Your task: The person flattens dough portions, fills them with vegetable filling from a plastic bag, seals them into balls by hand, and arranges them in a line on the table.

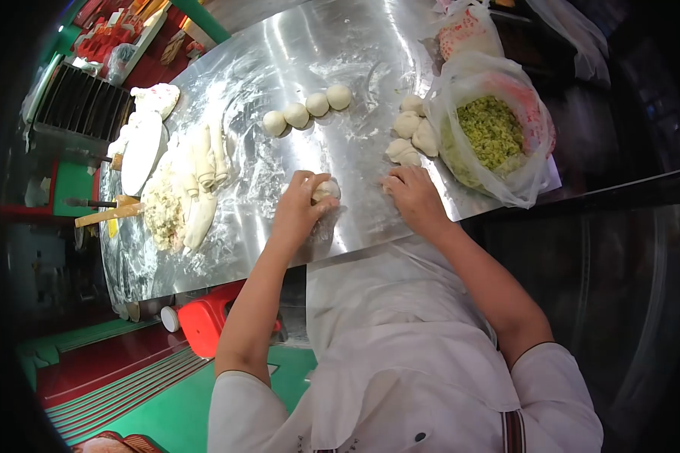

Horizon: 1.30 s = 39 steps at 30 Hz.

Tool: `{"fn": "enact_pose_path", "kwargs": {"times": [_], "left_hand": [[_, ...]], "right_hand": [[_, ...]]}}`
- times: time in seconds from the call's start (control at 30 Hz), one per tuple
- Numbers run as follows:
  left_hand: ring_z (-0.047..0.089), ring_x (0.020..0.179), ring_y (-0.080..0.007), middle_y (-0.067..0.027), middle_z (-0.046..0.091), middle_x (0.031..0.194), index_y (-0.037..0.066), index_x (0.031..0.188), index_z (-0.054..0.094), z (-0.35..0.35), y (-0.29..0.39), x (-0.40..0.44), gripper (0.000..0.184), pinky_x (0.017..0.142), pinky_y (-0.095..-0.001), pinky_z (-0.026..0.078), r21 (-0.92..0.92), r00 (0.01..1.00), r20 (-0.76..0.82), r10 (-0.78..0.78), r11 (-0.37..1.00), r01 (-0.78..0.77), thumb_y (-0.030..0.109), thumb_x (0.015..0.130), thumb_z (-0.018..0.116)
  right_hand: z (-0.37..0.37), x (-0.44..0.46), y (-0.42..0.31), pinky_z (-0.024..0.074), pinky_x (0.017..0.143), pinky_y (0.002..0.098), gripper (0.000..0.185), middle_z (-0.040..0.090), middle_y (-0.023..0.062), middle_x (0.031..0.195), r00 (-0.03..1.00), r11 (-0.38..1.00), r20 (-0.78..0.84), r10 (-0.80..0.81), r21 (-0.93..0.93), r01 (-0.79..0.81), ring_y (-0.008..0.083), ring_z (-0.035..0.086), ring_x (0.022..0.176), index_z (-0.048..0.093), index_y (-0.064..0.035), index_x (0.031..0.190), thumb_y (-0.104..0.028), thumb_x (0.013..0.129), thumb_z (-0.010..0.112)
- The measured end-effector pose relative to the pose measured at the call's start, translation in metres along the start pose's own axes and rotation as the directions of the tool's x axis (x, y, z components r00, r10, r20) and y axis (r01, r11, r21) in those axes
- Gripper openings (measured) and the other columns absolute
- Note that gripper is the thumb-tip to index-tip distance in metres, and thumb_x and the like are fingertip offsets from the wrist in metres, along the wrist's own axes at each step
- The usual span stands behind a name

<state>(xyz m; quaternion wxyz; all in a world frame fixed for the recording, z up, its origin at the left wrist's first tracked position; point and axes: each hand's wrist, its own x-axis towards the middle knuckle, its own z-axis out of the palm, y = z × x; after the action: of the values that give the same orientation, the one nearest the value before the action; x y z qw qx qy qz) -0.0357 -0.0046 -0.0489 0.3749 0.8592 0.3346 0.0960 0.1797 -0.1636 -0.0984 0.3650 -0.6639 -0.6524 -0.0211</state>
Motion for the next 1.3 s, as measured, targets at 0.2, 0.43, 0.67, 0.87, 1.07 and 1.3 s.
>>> {"fn": "enact_pose_path", "kwargs": {"times": [0.2,0.43,0.67,0.87,1.07,1.3], "left_hand": [[0.037,0.142,-0.0395,-0.0132,0.044,0.155,0.016,0.146,0.052,0.042,0.007,0.039,0.06,0.113,-0.0564,0.029,0.511,0.944,-0.157,0.289,0.842,-0.172,0.039,0.092,0.066],[0.027,0.15,-0.0359,-0.0126,0.034,0.162,0.021,0.152,0.045,0.053,0.007,0.065,0.062,0.118,-0.0618,0.019,0.631,0.969,-0.088,0.233,0.765,-0.126,0.045,0.097,0.057],[0.034,0.144,-0.0394,-0.0204,0.043,0.154,0.014,0.151,0.046,0.041,-0.036,0.07,0.064,0.118,-0.0558,0.024,0.541,0.949,-0.059,0.308,0.809,-0.229,0.038,0.094,0.063],[0.054,0.113,-0.036,-0.021,0.06,0.123,-0.001,0.119,0.063,-0.002,0.008,0.027,0.038,0.097,-0.0424,0.044,0.314,0.992,0.014,-0.127,0.942,0.116,0.017,0.086,0.073],[0.063,0.085,-0.0182,-0.0051,0.065,0.091,0.005,0.099,0.06,0.015,0.051,0.049,0.03,0.078,-0.0332,0.05,-0.523,0.964,-0.16,-0.212,0.847,0.099,0.034,0.094,0.069],[0.069,0.096,-0.0201,-0.0115,0.066,0.111,0.002,0.132,0.054,0.07,0.151,0.128,0.043,0.083,-0.0318,0.056,-0.896,0.978,0.118,0.169,0.443,0.032,0.017,0.094,0.07]], "right_hand": [[0.002,0.002,-0.001,0.0463,0.09,0.0416,0.019,0.061,0.0108,0.102,1.0,1.0,-0.005,0.018,0.002,-0.018,0.0303,0.059,0.099,0.065,-0.0042,0.102,-0.007,0.084,0.065],[0.004,0.003,0.0,0.0476,0.089,0.0417,0.023,0.063,0.011,0.104,1.0,1.0,-0.012,0.019,0.0,-0.019,0.0303,0.06,0.099,0.065,-0.0033,0.106,-0.007,0.083,0.061],[-0.043,0.012,-0.009,0.0496,0.089,0.0412,0.029,0.064,0.0113,0.105,0.994,0.996,-0.095,-0.049,-0.078,0.042,0.0299,0.061,0.099,0.067,-0.0042,0.111,-0.007,0.084,0.059],[-0.168,0.046,0.088,0.0534,0.088,0.0421,0.02,0.067,0.0142,0.109,0.916,0.813,0.188,0.355,-0.546,-0.203,0.0329,0.065,0.102,0.067,-0.0075,0.105,-0.018,0.09,0.062],[-0.155,0.032,0.107,0.0506,0.094,0.0484,0.051,0.062,0.0208,0.114,0.777,0.738,0.292,0.557,-0.603,-0.302,0.0381,0.061,0.11,0.062,-0.0008,0.115,-0.038,0.084,0.076],[-0.129,0.037,0.09,0.0534,0.091,0.0486,0.049,0.055,0.0242,0.128,0.806,0.779,0.273,0.524,-0.535,-0.325,0.0387,0.057,0.116,0.059,-0.0013,0.121,-0.03,0.084,0.074]]}}
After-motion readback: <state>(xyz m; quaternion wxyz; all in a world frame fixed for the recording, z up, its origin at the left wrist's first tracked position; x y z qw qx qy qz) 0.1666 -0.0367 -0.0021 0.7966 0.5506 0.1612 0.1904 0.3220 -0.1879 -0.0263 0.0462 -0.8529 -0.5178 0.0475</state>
